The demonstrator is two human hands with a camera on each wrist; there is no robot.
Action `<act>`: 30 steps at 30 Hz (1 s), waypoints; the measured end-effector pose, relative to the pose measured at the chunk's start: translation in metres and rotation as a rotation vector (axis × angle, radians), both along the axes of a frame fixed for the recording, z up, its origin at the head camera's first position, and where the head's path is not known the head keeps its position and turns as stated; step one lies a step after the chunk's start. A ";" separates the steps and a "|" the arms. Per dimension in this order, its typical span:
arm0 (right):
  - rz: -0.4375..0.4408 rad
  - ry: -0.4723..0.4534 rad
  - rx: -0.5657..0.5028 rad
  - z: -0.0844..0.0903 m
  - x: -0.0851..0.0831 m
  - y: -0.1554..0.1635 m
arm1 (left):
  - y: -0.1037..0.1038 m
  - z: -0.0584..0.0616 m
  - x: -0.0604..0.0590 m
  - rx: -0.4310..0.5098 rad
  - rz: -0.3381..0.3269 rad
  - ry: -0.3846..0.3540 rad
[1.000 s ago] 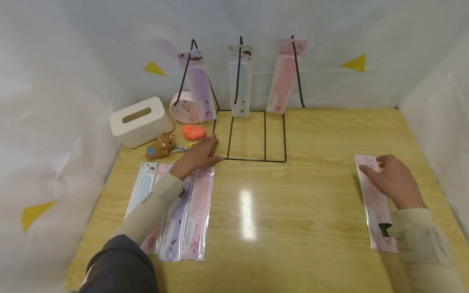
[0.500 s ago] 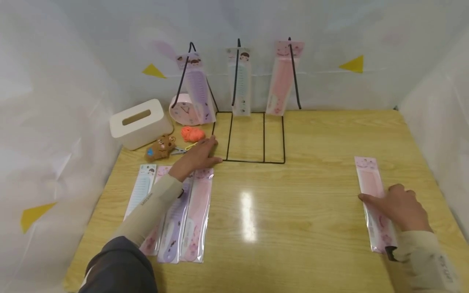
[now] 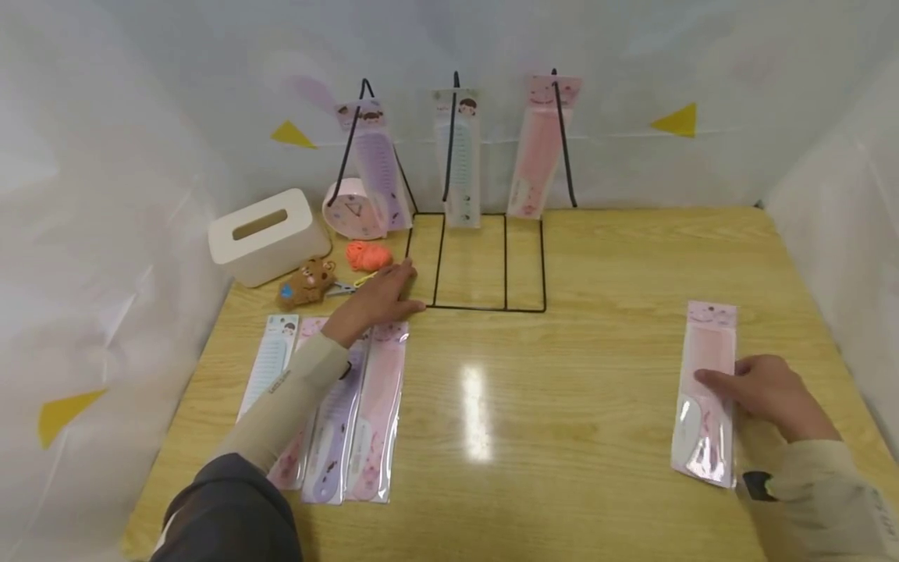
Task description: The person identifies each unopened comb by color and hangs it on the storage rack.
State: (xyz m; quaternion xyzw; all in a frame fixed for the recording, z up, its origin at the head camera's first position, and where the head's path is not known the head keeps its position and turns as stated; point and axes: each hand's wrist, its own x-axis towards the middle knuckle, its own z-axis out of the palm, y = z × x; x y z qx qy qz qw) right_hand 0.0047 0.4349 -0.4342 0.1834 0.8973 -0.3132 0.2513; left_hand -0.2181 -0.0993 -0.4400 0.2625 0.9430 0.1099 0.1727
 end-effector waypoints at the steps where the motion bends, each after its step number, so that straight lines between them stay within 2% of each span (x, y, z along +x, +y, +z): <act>1: 0.005 0.027 -0.010 0.001 0.001 -0.004 | 0.000 0.000 0.000 -0.001 0.000 0.002; 7: 0.004 0.259 -0.035 0.018 -0.002 -0.044 | -0.001 0.002 0.001 0.001 0.003 0.004; 11: -0.045 0.437 -0.045 0.042 -0.004 -0.079 | -0.001 0.002 0.001 0.002 -0.004 -0.001; 15: -0.049 0.589 -0.125 0.065 -0.005 -0.109 | -0.001 0.000 0.000 -0.005 -0.008 -0.006; 18: -0.043 0.651 -0.187 0.076 -0.007 -0.130 | -0.001 0.000 0.000 -0.003 0.001 -0.010; 23: -0.044 0.708 -0.213 0.090 -0.011 -0.157 | 0.000 0.000 0.001 0.005 0.014 -0.011; 30: 0.001 0.800 -0.241 0.100 -0.019 -0.174 | 0.000 0.001 0.002 0.003 0.016 -0.018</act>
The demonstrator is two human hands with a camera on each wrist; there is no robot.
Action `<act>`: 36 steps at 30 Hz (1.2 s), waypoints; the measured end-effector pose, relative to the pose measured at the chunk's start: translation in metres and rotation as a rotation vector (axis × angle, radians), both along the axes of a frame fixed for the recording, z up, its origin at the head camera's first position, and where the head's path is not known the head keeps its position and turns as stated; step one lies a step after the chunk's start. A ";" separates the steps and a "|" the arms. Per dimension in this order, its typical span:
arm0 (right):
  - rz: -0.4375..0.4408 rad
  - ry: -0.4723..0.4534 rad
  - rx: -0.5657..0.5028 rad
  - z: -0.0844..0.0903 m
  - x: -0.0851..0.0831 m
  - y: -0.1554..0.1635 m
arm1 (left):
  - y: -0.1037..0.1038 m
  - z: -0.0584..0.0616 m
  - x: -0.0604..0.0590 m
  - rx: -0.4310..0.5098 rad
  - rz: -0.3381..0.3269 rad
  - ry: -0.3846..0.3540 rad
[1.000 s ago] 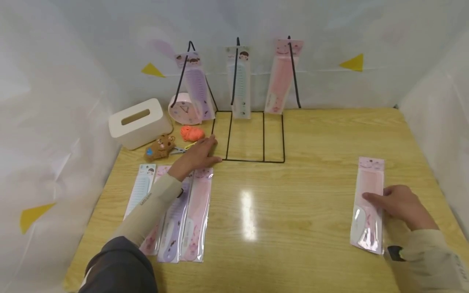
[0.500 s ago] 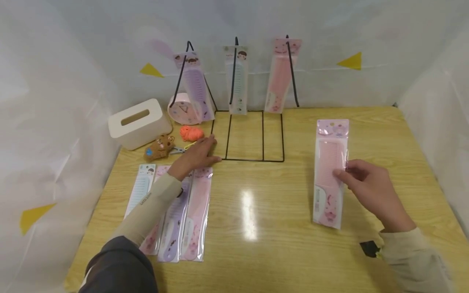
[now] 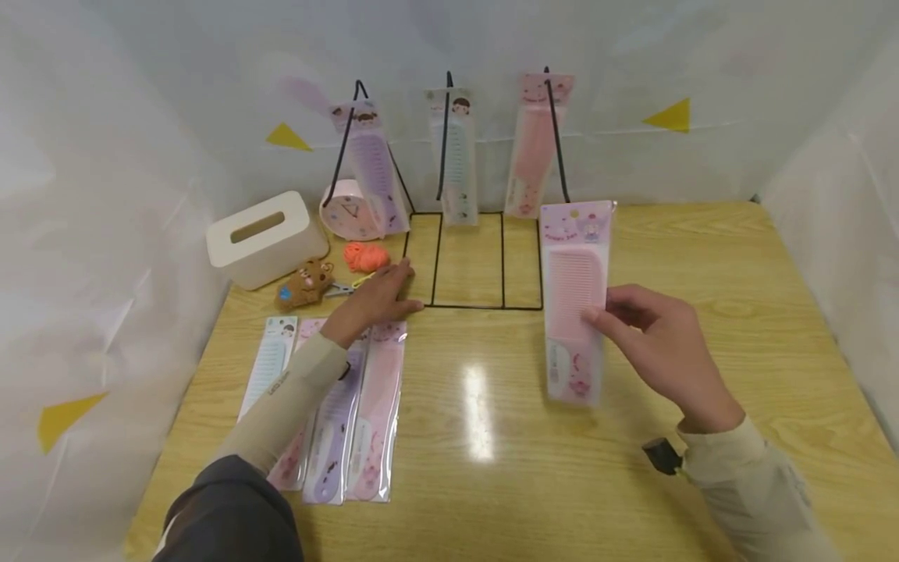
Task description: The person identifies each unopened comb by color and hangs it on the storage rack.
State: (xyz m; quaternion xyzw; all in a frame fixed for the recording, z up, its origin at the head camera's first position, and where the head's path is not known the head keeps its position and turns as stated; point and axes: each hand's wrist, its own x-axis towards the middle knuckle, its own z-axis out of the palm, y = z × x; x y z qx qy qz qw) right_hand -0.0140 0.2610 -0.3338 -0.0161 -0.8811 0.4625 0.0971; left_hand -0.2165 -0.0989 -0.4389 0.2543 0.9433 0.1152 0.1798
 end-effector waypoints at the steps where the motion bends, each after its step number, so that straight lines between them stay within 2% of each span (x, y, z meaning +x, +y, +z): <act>1: 0.004 0.012 -0.006 0.001 -0.002 -0.001 | 0.000 0.000 0.000 -0.003 0.001 -0.001; 11: -0.001 0.011 -0.059 -0.003 -0.021 -0.006 | -0.001 -0.001 0.000 -0.005 0.003 0.006; 16: -0.015 -0.002 -0.087 -0.006 -0.039 -0.007 | -0.002 -0.001 -0.001 -0.003 -0.010 0.019; 20: -0.026 -0.004 -0.106 -0.013 -0.070 -0.005 | -0.001 -0.002 -0.002 -0.006 -0.012 0.020; 27: -0.048 -0.026 -0.182 -0.017 -0.141 0.002 | 0.000 -0.001 -0.001 -0.016 -0.010 0.014; 30: -0.037 0.002 -0.193 -0.018 -0.168 0.007 | 0.000 0.001 -0.001 -0.008 -0.017 0.015; 33: -0.021 0.053 -0.167 -0.019 -0.187 0.010 | 0.000 0.001 -0.001 0.000 -0.019 0.008; 36: -0.011 0.070 -0.150 -0.020 -0.196 0.011 | -0.001 0.001 0.000 0.001 -0.013 0.005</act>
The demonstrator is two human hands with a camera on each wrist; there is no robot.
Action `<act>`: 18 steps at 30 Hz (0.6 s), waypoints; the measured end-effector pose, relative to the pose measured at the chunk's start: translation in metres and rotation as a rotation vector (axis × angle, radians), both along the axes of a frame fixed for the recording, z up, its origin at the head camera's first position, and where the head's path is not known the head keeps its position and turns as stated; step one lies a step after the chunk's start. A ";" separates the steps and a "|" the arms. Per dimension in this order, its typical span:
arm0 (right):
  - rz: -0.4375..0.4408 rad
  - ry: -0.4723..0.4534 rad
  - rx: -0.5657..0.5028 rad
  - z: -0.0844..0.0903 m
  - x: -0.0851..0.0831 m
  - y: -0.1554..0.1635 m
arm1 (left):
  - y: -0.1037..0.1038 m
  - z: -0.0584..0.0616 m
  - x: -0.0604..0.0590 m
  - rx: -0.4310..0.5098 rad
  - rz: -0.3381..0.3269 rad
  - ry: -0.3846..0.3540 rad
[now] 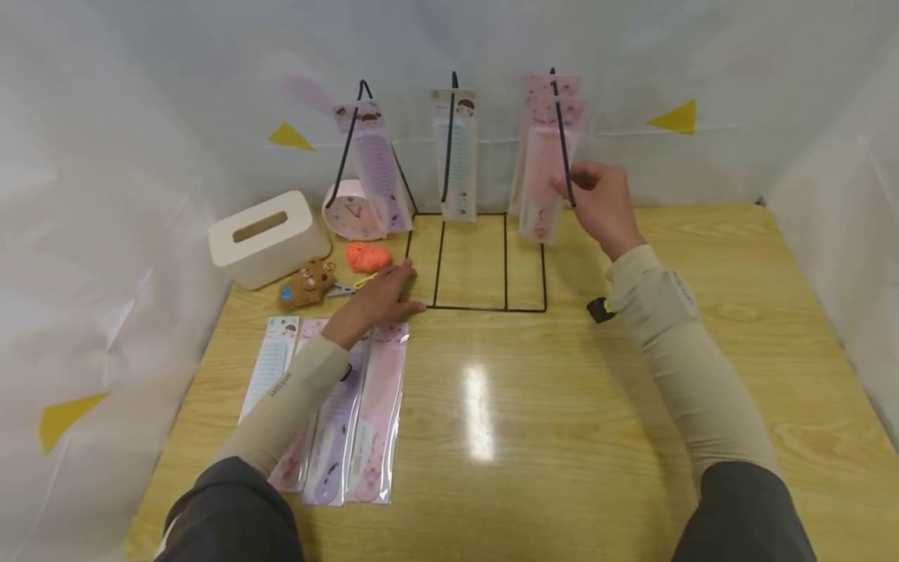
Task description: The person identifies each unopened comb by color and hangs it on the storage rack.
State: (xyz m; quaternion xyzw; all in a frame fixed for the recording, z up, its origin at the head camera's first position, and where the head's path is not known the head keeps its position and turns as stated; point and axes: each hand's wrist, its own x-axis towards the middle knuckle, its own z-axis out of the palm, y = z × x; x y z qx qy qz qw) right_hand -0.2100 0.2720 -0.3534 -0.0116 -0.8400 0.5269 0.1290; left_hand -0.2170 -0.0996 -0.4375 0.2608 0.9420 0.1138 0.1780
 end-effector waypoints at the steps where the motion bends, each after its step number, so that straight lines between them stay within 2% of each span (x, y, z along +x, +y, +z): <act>1: 0.001 -0.005 0.005 0.000 -0.001 0.001 | 0.000 0.000 0.000 -0.004 0.001 0.002; 4: 0.011 -0.046 0.032 0.000 0.001 0.003 | 0.002 -0.001 0.001 -0.013 0.005 0.012; 9: 0.034 -0.212 0.119 -0.003 0.014 0.005 | 0.005 -0.002 0.002 -0.004 0.009 0.001; 12: 0.105 -0.318 0.282 -0.016 0.027 0.003 | 0.007 -0.003 0.003 -0.003 0.002 -0.018; 16: 0.302 -0.433 0.573 -0.041 0.044 -0.012 | 0.007 -0.002 0.003 -0.027 -0.003 -0.020; 18: 0.376 -0.469 0.666 -0.053 0.048 -0.022 | 0.007 -0.001 0.002 -0.039 -0.004 -0.015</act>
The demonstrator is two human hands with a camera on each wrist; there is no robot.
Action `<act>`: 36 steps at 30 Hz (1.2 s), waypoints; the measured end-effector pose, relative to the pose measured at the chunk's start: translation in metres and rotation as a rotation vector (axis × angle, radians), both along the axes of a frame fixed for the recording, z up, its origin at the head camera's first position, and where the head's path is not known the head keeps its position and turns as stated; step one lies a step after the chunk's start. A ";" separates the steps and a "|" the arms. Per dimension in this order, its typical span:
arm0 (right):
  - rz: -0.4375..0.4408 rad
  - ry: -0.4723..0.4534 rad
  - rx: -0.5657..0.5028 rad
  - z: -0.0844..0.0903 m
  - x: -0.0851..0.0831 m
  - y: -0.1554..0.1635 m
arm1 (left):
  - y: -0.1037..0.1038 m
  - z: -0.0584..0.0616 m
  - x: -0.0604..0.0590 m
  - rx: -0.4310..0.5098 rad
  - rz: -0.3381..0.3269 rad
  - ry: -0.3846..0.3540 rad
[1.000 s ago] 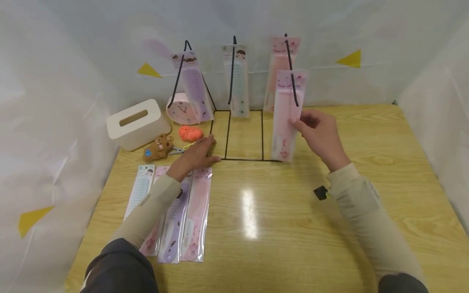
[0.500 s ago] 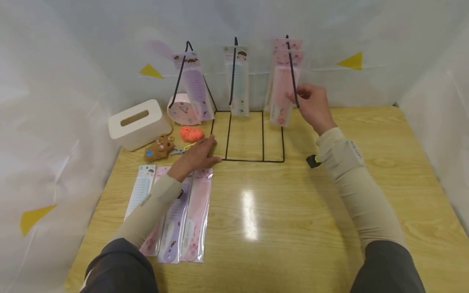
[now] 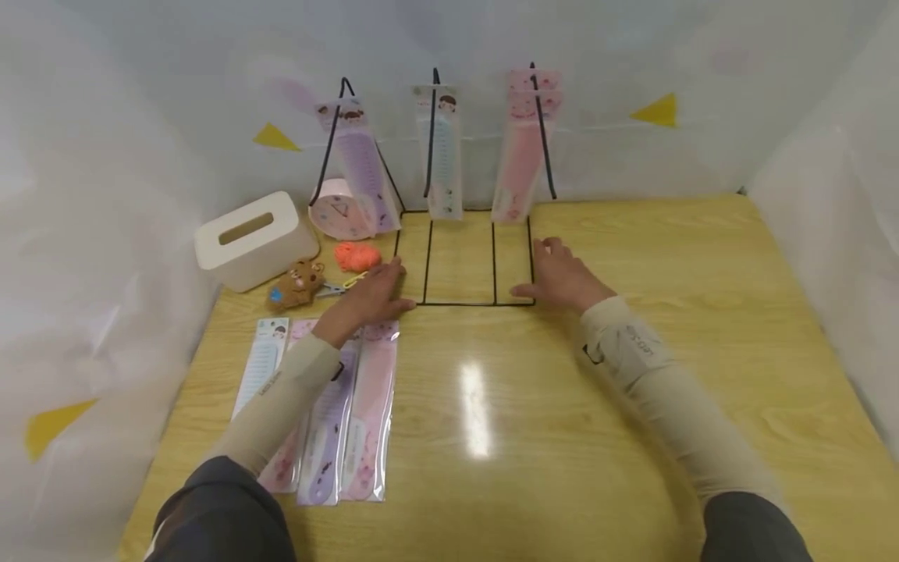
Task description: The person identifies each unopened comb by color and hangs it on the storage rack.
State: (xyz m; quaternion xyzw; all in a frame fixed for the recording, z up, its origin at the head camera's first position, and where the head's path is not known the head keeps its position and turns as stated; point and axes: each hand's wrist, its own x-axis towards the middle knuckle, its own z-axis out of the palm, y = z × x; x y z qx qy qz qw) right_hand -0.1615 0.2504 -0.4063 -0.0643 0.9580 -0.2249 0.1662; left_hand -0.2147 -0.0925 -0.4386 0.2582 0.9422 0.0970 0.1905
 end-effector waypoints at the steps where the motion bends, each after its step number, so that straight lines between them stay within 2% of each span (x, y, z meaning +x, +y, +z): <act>1: 0.027 -0.013 0.025 -0.005 0.001 -0.005 | -0.001 0.001 0.000 -0.003 0.000 0.003; 5: 0.072 0.011 0.100 -0.021 0.002 -0.012 | -0.002 0.002 0.000 0.011 -0.014 0.006; 10: 0.067 0.036 0.090 -0.029 0.001 -0.012 | -0.009 0.004 0.009 0.064 -0.006 -0.009; 15: 0.056 0.044 0.057 -0.030 0.003 -0.013 | -0.026 0.011 0.028 0.100 0.032 0.011; 20: 0.056 0.034 0.050 -0.030 0.004 -0.010 | -0.049 0.014 0.052 0.094 0.015 0.047; 23: 0.053 0.032 0.050 -0.032 0.005 -0.008 | -0.060 0.011 0.060 0.103 -0.003 0.081; 27: 0.045 0.028 0.046 -0.031 0.006 -0.008 | -0.067 0.009 0.061 0.131 -0.004 0.098; 36: 0.041 0.045 0.037 -0.031 0.005 -0.009 | -0.066 0.003 0.052 0.156 0.037 0.116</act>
